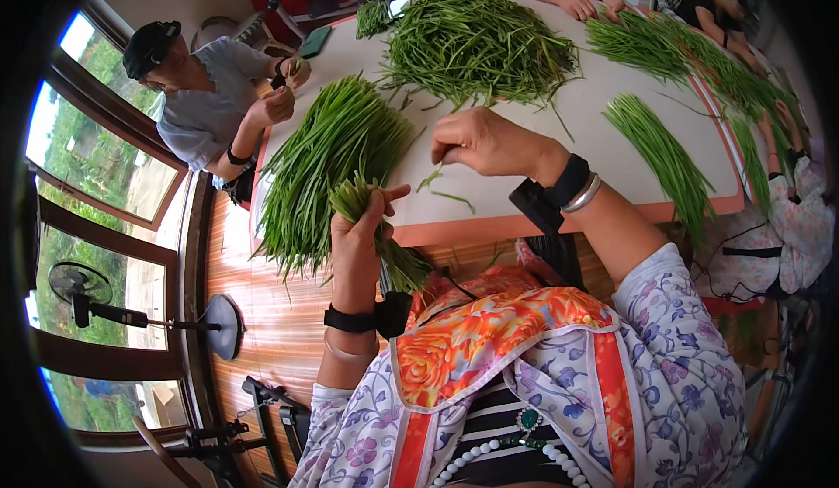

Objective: The person sorts through a bundle of green chives by hand, stripping away individual leaves and placing them into separate piles on the table.

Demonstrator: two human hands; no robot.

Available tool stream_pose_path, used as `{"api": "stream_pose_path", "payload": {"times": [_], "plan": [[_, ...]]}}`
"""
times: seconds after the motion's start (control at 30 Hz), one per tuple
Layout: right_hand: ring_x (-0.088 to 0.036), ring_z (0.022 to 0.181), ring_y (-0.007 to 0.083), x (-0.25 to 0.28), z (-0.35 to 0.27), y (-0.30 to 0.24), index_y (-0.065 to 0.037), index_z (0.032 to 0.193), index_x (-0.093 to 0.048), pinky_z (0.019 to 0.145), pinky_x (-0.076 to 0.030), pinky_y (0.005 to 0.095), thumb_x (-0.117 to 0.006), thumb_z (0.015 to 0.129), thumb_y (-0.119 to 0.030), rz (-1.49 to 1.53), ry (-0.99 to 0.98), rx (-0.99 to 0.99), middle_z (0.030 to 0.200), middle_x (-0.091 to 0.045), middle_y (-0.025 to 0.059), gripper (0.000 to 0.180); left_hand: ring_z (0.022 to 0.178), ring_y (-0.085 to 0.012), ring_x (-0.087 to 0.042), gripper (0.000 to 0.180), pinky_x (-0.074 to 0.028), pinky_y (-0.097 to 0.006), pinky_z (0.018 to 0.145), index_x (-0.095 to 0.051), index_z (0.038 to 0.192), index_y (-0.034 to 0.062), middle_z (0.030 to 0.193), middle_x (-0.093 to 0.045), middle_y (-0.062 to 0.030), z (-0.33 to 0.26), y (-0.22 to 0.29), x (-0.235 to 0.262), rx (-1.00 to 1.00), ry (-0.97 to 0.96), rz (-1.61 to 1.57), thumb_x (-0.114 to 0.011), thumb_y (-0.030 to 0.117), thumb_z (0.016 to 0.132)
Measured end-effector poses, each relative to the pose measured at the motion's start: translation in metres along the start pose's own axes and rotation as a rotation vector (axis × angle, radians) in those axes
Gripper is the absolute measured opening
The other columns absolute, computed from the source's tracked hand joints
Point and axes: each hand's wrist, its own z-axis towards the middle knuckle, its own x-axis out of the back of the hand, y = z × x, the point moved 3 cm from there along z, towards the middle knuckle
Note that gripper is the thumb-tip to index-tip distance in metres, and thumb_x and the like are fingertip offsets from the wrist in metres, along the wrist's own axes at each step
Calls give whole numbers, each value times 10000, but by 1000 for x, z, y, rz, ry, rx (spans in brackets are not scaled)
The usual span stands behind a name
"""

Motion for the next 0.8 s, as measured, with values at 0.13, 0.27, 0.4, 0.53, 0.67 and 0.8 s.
{"api": "stream_pose_path", "payload": {"times": [0.13,0.27,0.4,0.53,0.67,0.8], "plan": [[-650,735,194,-25,8,-28,26,853,-595,655,-501,309,-691,771,57,225,-84,0,798,-648,110,129,622,-22,-456,189,-362,-188,549,-671,908,59,896,-691,-30,-6,-6,-12,6,-61,122,-573,200,987],[-652,722,154,-43,11,-19,19,864,-593,655,-514,286,-698,774,71,283,-80,-39,796,-655,88,147,656,-42,-500,178,-382,-200,589,-664,936,68,780,-628,16,-12,-20,-1,102,-85,108,-564,204,992],[-625,692,156,-56,12,-13,19,839,-593,629,-482,302,-709,753,34,388,-78,-97,728,-637,86,145,675,-64,-536,205,-409,-213,625,-649,927,47,742,-595,18,-15,-30,4,169,-123,75,-550,211,998],[-609,692,117,-54,19,6,16,860,-608,643,-488,279,-693,806,-2,276,-4,-136,739,-640,64,103,671,-115,-576,195,-469,-252,619,-598,917,38,747,-592,-16,-15,-37,9,251,-158,-57,-535,201,1003],[-615,708,179,-38,22,81,16,897,-634,669,-499,309,-671,845,-92,-28,227,-323,757,-645,89,125,624,-123,-542,184,-476,-281,573,-562,897,67,734,-568,-18,-8,-43,17,314,-81,-207,-551,221,997],[-650,843,320,-41,28,118,-10,930,-662,752,-514,401,-679,821,-115,-251,241,-325,906,-661,153,153,599,-110,-483,179,-452,-277,553,-560,898,74,712,-516,1,-1,-57,21,330,-40,-276,-572,229,986]]}}
